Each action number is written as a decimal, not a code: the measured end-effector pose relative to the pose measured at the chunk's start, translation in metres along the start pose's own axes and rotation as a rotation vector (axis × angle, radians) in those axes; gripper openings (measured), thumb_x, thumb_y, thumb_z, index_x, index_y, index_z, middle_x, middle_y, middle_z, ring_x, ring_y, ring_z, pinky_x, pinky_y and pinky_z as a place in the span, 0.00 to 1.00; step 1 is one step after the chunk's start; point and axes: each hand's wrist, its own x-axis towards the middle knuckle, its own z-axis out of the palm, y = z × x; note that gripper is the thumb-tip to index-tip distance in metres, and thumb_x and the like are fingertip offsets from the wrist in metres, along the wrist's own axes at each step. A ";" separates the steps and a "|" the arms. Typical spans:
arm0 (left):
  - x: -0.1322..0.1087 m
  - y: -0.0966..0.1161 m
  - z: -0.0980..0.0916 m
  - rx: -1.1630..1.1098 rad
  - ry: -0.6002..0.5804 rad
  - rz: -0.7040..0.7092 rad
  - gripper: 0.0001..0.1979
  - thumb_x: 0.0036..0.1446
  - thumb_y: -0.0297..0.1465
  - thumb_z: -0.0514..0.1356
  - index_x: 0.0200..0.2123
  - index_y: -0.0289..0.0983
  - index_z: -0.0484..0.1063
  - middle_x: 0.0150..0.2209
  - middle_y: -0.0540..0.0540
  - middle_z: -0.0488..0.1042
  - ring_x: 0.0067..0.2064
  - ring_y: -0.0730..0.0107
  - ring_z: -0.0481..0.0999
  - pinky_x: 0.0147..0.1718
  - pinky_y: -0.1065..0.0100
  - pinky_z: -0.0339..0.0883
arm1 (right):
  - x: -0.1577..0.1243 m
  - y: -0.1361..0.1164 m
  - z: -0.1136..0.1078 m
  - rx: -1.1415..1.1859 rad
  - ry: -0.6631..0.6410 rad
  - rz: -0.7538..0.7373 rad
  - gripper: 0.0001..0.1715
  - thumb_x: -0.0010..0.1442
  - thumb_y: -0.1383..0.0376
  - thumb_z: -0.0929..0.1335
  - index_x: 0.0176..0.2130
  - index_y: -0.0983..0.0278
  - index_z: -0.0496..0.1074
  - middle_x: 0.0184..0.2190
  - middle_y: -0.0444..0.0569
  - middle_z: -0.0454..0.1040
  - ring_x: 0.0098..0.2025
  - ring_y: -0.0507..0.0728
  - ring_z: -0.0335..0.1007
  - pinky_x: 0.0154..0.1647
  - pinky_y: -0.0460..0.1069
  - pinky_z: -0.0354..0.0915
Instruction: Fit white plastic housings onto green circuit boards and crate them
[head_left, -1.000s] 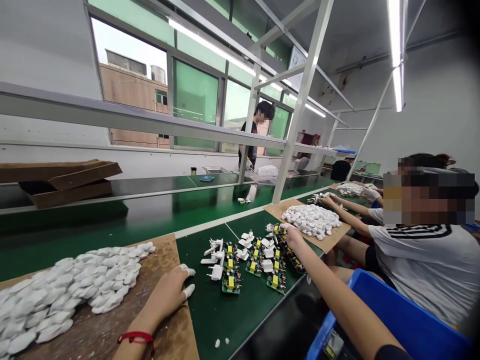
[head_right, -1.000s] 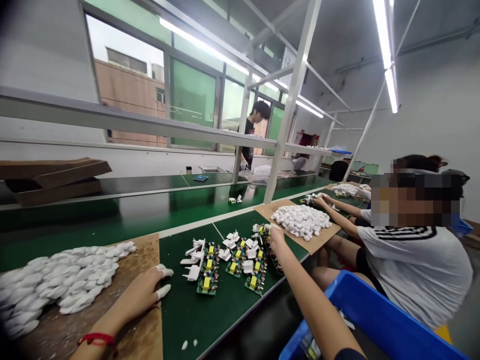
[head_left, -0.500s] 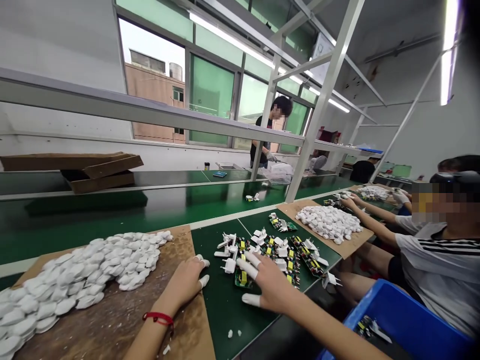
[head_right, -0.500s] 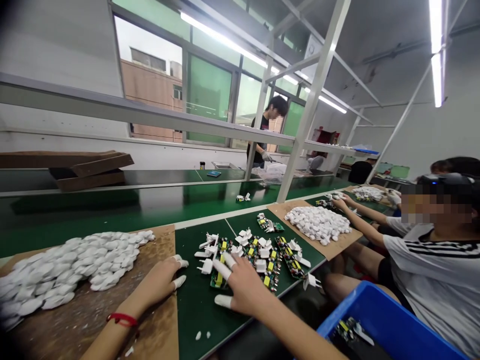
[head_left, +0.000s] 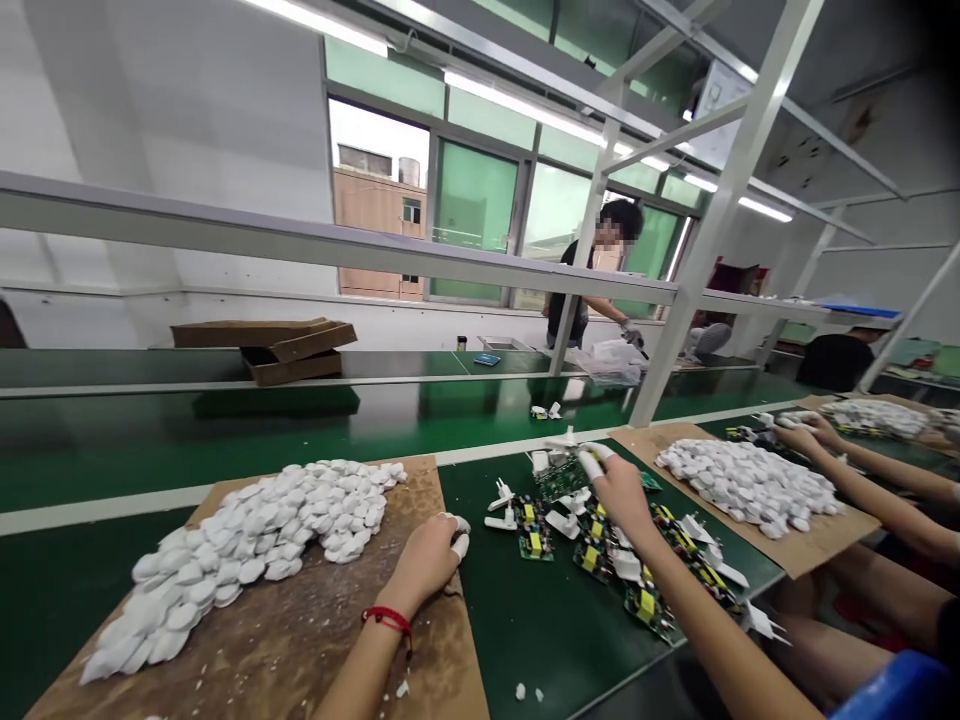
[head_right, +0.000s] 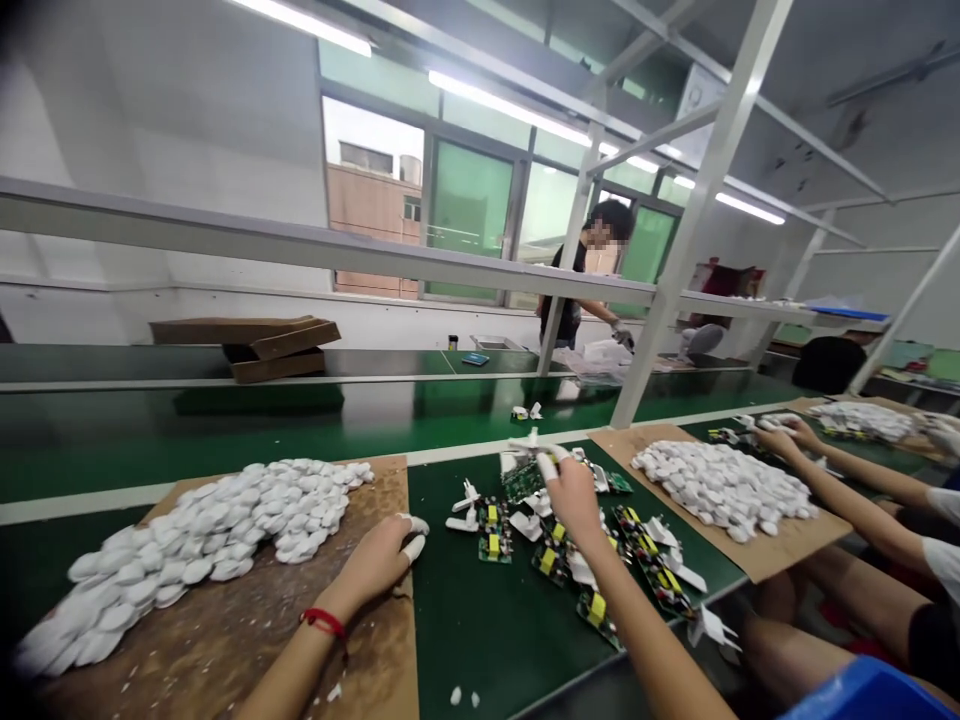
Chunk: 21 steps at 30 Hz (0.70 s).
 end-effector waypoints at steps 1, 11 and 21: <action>0.001 -0.002 0.001 -0.079 0.027 -0.005 0.13 0.57 0.24 0.50 0.37 0.34 0.74 0.39 0.40 0.73 0.44 0.54 0.71 0.45 0.62 0.62 | 0.010 -0.001 0.000 0.044 0.030 0.031 0.17 0.46 0.57 0.68 0.33 0.66 0.75 0.26 0.52 0.73 0.29 0.61 0.67 0.33 0.55 0.65; 0.007 -0.009 -0.006 -1.582 0.271 -0.151 0.24 0.56 0.36 0.59 0.52 0.30 0.60 0.45 0.34 0.71 0.43 0.54 0.74 0.35 0.65 0.71 | -0.027 -0.020 0.099 0.751 -0.179 0.355 0.23 0.43 0.52 0.70 0.36 0.64 0.72 0.30 0.49 0.75 0.27 0.57 0.70 0.24 0.50 0.68; 0.007 -0.032 -0.014 -1.710 0.514 -0.389 0.07 0.61 0.18 0.51 0.40 0.30 0.66 0.38 0.40 0.73 0.36 0.64 0.75 0.29 0.69 0.74 | -0.062 -0.085 0.066 0.154 -0.048 -0.310 0.23 0.61 0.54 0.62 0.51 0.62 0.70 0.47 0.56 0.72 0.49 0.65 0.68 0.52 0.61 0.63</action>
